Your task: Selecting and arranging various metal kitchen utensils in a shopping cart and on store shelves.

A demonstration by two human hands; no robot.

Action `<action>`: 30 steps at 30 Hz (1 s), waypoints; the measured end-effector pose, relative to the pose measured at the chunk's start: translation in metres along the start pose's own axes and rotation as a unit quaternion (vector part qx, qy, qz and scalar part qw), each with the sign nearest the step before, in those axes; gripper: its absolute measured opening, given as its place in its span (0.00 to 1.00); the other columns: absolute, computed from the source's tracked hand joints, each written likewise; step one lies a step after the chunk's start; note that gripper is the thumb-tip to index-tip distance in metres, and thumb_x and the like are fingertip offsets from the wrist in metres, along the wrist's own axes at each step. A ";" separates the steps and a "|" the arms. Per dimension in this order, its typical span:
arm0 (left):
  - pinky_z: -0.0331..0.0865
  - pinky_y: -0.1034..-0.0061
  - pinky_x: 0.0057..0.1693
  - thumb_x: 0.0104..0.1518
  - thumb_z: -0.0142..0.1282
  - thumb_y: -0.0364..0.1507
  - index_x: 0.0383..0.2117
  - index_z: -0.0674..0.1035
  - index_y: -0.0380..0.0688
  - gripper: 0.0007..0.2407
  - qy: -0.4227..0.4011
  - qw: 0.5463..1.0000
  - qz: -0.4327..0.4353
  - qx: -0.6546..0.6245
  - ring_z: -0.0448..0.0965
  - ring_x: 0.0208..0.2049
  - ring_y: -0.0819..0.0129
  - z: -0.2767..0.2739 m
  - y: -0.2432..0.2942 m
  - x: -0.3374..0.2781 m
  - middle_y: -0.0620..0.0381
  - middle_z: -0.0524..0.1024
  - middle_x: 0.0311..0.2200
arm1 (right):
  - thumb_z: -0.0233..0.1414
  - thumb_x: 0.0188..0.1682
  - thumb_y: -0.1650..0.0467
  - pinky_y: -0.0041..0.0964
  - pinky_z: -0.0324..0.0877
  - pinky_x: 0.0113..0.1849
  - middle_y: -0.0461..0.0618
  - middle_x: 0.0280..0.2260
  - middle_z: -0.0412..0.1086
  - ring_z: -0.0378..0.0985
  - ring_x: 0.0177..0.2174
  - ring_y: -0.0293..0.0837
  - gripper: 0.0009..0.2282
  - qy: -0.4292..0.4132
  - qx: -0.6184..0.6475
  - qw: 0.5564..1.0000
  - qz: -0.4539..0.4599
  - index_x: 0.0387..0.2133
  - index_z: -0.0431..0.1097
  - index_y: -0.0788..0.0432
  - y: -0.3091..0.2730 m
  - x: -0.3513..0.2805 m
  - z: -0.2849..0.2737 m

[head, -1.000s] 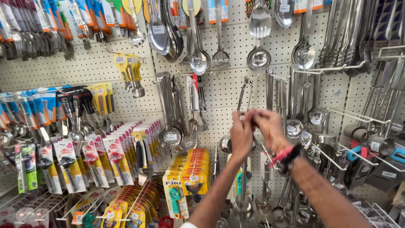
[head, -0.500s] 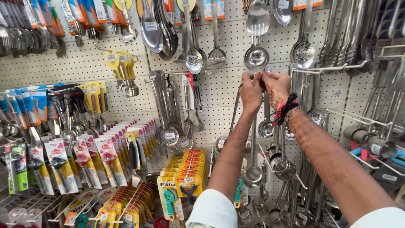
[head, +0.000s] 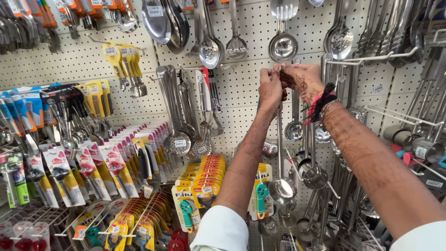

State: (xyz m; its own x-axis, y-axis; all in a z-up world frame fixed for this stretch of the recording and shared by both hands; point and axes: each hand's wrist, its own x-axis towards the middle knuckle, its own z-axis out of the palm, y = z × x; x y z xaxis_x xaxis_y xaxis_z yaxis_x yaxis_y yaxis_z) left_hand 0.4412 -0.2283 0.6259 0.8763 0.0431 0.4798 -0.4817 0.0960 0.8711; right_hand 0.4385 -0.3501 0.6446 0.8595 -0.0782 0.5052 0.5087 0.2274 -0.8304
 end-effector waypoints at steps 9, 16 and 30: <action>0.72 0.75 0.24 0.66 0.45 0.41 0.44 0.65 0.43 0.14 -0.033 0.999 0.027 0.019 0.74 0.19 0.72 -0.002 -0.029 0.011 0.54 0.74 0.24 | 0.60 0.52 0.72 0.31 0.78 0.33 0.50 0.33 0.78 0.81 0.30 0.39 0.07 -0.007 -0.003 1.000 -0.017 0.37 0.77 0.66 0.045 0.022 -0.020; 0.79 0.72 0.32 0.67 0.44 0.40 0.46 0.63 0.41 0.15 -0.061 0.995 0.083 -0.006 0.81 0.27 0.68 0.001 -0.074 0.050 0.51 0.78 0.32 | 0.58 0.50 0.74 0.28 0.79 0.34 0.48 0.31 0.79 0.82 0.29 0.37 0.04 0.031 -0.073 0.995 -0.054 0.35 0.79 0.65 0.050 0.030 -0.011; 0.74 0.58 0.48 0.61 0.51 0.43 0.45 0.80 0.55 0.13 0.046 0.958 0.076 0.274 0.84 0.41 0.52 -0.015 -0.053 0.038 0.51 0.84 0.35 | 0.60 0.45 0.77 0.31 0.78 0.43 0.48 0.43 0.77 0.82 0.42 0.38 0.22 -0.077 -0.213 0.966 -0.125 0.55 0.68 0.61 0.077 0.007 -0.021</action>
State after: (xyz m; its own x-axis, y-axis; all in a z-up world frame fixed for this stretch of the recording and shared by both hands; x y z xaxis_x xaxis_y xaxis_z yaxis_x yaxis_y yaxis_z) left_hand 0.5003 -0.2165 0.5961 0.7808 0.1049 0.6159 -0.5134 -0.4541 0.7282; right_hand 0.4848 -0.3533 0.5788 0.7063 0.0744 0.7040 0.7019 -0.2034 -0.6827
